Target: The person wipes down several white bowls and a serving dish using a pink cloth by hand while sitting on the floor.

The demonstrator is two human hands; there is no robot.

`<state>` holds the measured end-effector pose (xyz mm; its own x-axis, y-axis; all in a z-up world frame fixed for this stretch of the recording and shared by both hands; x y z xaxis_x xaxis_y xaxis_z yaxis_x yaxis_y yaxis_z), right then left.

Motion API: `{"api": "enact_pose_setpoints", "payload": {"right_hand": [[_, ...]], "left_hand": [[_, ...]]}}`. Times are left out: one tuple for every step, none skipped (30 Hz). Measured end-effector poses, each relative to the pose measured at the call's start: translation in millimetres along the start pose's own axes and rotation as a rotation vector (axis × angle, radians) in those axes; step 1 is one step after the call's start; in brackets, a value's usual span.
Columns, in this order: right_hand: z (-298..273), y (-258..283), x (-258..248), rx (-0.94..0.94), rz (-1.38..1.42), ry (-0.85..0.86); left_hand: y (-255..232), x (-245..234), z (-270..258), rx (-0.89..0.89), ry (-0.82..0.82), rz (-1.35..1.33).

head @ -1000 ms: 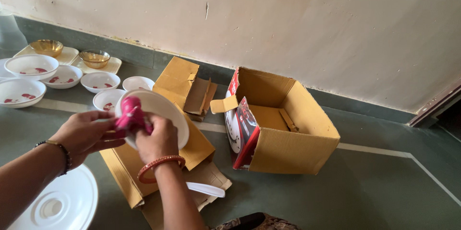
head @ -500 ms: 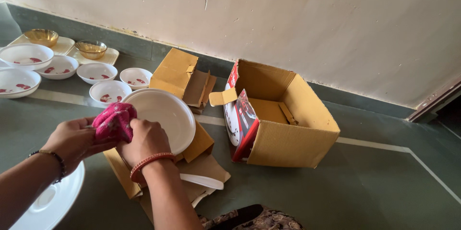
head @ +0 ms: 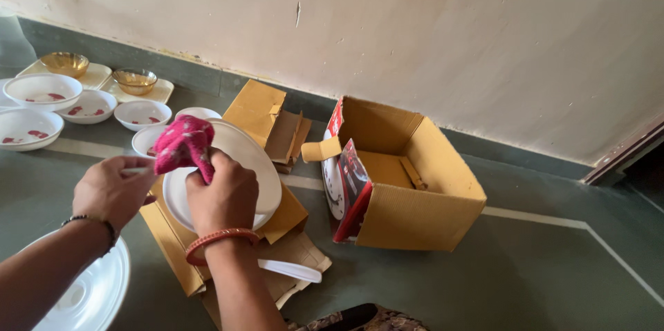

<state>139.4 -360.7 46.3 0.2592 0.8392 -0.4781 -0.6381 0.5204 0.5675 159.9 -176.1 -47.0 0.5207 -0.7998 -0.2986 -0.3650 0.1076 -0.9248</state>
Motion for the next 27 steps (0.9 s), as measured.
{"api": "enact_pose_setpoints", "payload": {"right_hand": [[0.7,3.2,-3.5,-0.006,-0.002,0.001],[1.2,6.9,-8.3,-0.038,0.034,-0.004],[2.1,11.8,-12.1,-0.071,0.072,-0.009],[1.5,17.4,-14.5,-0.077,0.072,-0.007],[-1.2,21.7,-14.0,-0.014,0.148,0.041],[-2.7,25.8,-12.2,0.048,0.223,0.09],[-2.7,30.7,-11.8,0.04,0.223,0.09],[-4.5,35.9,-8.8,0.021,0.395,0.148],[-5.0,41.0,-5.0,-0.002,0.568,0.208],[-5.0,44.5,-3.3,-0.014,0.57,0.21],[-7.7,48.3,1.5,0.039,0.579,0.263],[-8.8,52.5,6.2,0.092,0.588,0.316],[-5.5,57.0,7.7,0.08,0.592,0.318],[-1.4,62.6,7.3,-0.015,0.442,0.375],[1.8,69.6,6.8,-0.108,0.294,0.428],[8.7,75.1,3.8,-0.12,0.301,0.43],[17.6,82.6,-0.8,-0.24,0.078,0.481],[25.2,93.8,-2.0,-0.359,-0.147,0.525],[35.0,107.2,-1.2,-0.37,-0.148,0.518],[43.5,119.2,5.1,-0.313,-0.194,0.675],[52.8,130.1,10.4,-0.249,-0.242,0.827],[64.7,144.6,14.8,-0.261,-0.245,0.821],[72.9,167.2,24.4,-0.417,0.074,0.847],[82.4,187.3,28.2,-0.568,0.396,0.858],[100.2,199.3,28.6,-0.576,0.394,0.859],[120.5,210.9,28.8,-0.488,0.395,0.832],[129.2,219.6,29.3,-0.408,0.39,0.8]], "left_hand": [[-8.7,0.5,1.5,0.001,-0.001,-0.006],[-18.2,8.4,3.5,-0.035,0.25,-0.208],[-26.4,11.7,2.1,-0.067,0.499,-0.41],[-31.9,8.9,0.3,-0.065,0.496,-0.416],[-37.7,12.1,-3.7,-0.118,0.592,-0.404],[-42.5,12.4,-9.3,-0.17,0.688,-0.391],[-48.4,4.7,-13.2,-0.163,0.686,-0.395],[-55.8,-2.6,-18.7,-0.171,0.759,-0.477],[-64.4,-11.4,-25.3,-0.173,0.83,-0.56],[-72.7,-20.8,-32.8,-0.162,0.825,-0.565],[-78.6,-33.3,-42.0,-0.208,0.754,-0.616],[-85.2,-46.6,-53.3,-0.253,0.683,-0.667],[-94.5,-60.2,-66.5,-0.242,0.676,-0.672],[-99.6,-76.0,-79.8,-0.307,0.598,-0.597],[-103.5,-94.2,-92.9,-0.374,0.517,-0.52],[-111.0,-111.6,-104.2,-0.367,0.507,-0.525],[-115.8,-127.3,-113.4,-0.395,0.47,-0.537],[-118.9,-140.6,-120.5,-0.424,0.433,-0.55],[-124.7,-150.9,-123.8,-0.413,0.43,-0.555],[-130.8,-160.9,-124.5,-0.388,0.47,-0.544],[-137.0,-170.4,-122.7,-0.362,0.51,-0.533],[-145.6,-179.3,-117.6,-0.349,0.507,-0.538],[-156.2,-188.3,-111.1,-0.311,0.513,-0.544],[-165.9,-197.9,-105.7,-0.272,0.519,-0.55],[-174.1,-205.2,-103.0,-0.266,0.516,-0.555],[-181.9,-210.8,-101.1,-0.257,0.495,-0.564],[-186.7,-213.7,-99.1,-0.239,0.476,-0.574]]}}
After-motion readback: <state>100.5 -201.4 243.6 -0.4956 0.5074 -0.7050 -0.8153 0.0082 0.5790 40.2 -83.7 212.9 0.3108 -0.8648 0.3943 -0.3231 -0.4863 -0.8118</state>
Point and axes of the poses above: each hand's wrist, its own z-axis towards the middle knuckle, its own x-axis out of the palm, y = z × x, the point moved 3 cm from there along z, towards the middle knuckle, and after that the axes turned 11 degrees about -x, right-handed, at the moved point
